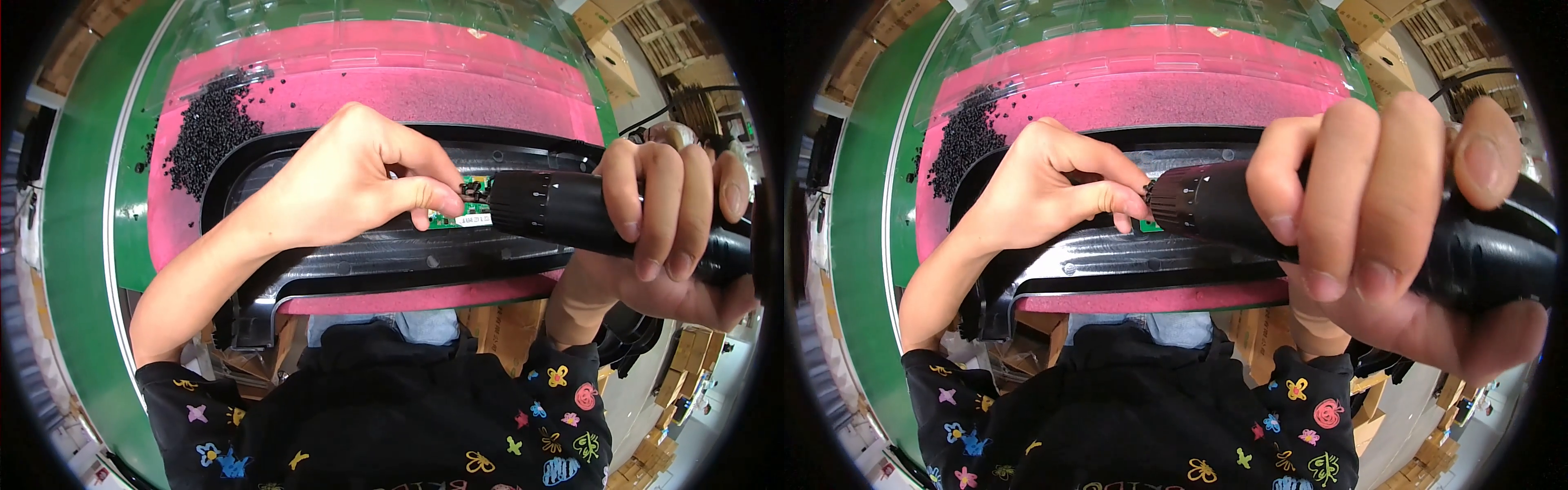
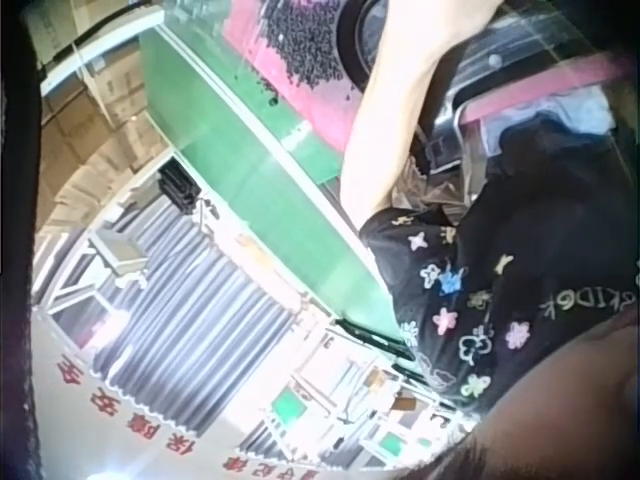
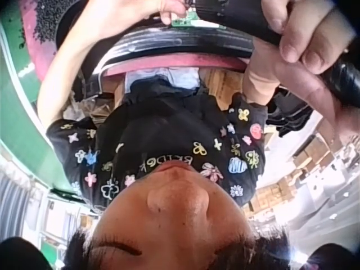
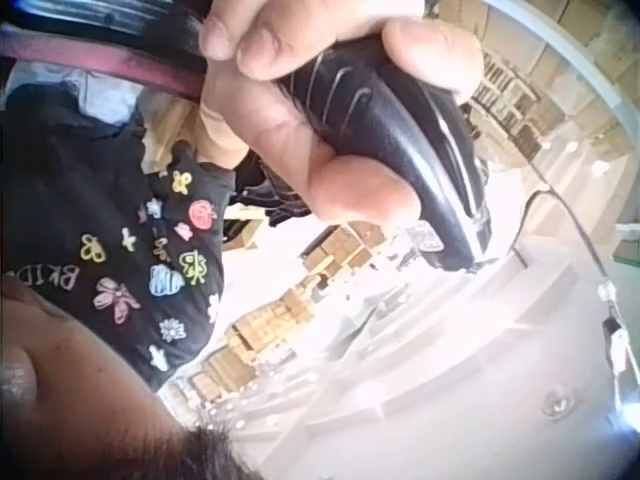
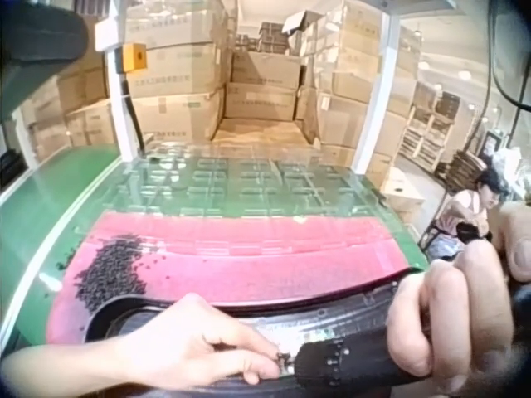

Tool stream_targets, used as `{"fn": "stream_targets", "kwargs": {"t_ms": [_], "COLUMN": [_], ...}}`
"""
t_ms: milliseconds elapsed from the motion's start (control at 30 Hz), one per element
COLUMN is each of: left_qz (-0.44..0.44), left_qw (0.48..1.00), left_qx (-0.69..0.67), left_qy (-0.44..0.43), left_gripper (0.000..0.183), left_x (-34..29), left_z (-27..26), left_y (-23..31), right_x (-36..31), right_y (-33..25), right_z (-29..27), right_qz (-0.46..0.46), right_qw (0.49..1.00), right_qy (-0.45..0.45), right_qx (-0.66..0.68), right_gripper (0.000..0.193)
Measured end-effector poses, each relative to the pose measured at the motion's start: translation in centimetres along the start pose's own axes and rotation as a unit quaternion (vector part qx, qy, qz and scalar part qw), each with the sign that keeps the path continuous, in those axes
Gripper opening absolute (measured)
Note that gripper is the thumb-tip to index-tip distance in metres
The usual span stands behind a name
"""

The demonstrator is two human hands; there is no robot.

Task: Assemble electronic components by installing a PCB into a plastic casing and fastening it with screws using an electric screwdriver.

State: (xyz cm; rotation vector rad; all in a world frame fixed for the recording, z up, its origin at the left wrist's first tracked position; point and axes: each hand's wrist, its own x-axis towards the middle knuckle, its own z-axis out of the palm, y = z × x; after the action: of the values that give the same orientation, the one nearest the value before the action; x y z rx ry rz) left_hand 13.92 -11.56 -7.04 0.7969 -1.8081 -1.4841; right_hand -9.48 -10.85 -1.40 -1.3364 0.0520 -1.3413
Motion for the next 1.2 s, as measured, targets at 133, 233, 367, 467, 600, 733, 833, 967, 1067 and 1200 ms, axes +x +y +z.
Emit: {"fn": "stream_targets", "kwargs": {"t_ms": [133,233,367,467,600,733,833,967,1067,1200], "left_qz": [0.027,0.012,-0.015,-0.033,-0.009,0.043,0.065,0.070,0.095,0.039], "left_qw": [0.988,0.984,0.975,0.971,0.968,0.966,0.962,0.950,0.950,0.932], "left_qx": [0.138,0.154,0.194,0.213,0.219,0.223,0.245,0.294,0.294,0.354], "left_qy": [0.060,0.092,0.103,0.104,0.125,0.124,0.105,0.076,0.045,-0.060], "left_gripper": [0.007,0.008,0.020,0.033,0.036,0.021,0.016,0.016,0.015,0.016], "left_x": [0.0,-0.1,0.2,0.2,0.2,0.0,0.0,-0.3,-0.1,-0.4], "left_z": [-0.1,-0.4,-0.6,-0.6,-0.5,-0.4,-0.8,-1.0,-1.0,-1.0], "left_y": [0.2,0.3,0.3,0.9,0.5,-0.2,-0.7,-1.1,-1.8,-0.6], "right_x": [0.9,-0.1,-0.6,-0.7,-0.6,-0.1,0.0,-0.3,-0.5,-0.2], "right_y": [2.6,3.7,3.9,3.8,4.0,4.1,4.2,4.6,5.6,5.0], "right_z": [0.1,0.2,1.5,2.0,2.8,3.4,3.6,4.1,4.9,2.0], "right_qz": [0.009,0.066,0.113,0.139,0.147,0.176,0.203,0.208,0.138,0.042], "right_qw": [0.997,0.997,0.993,0.988,0.982,0.976,0.966,0.957,0.969,0.997], "right_qy": [-0.078,-0.040,0.018,0.025,0.014,-0.004,-0.006,-0.004,0.070,-0.031], "right_qx": [-0.010,-0.008,-0.018,-0.055,-0.115,-0.126,-0.161,-0.203,-0.191,-0.048], "right_gripper": [0.052,0.055,0.056,0.056,0.054,0.053,0.055,0.056,0.059,0.058]}}
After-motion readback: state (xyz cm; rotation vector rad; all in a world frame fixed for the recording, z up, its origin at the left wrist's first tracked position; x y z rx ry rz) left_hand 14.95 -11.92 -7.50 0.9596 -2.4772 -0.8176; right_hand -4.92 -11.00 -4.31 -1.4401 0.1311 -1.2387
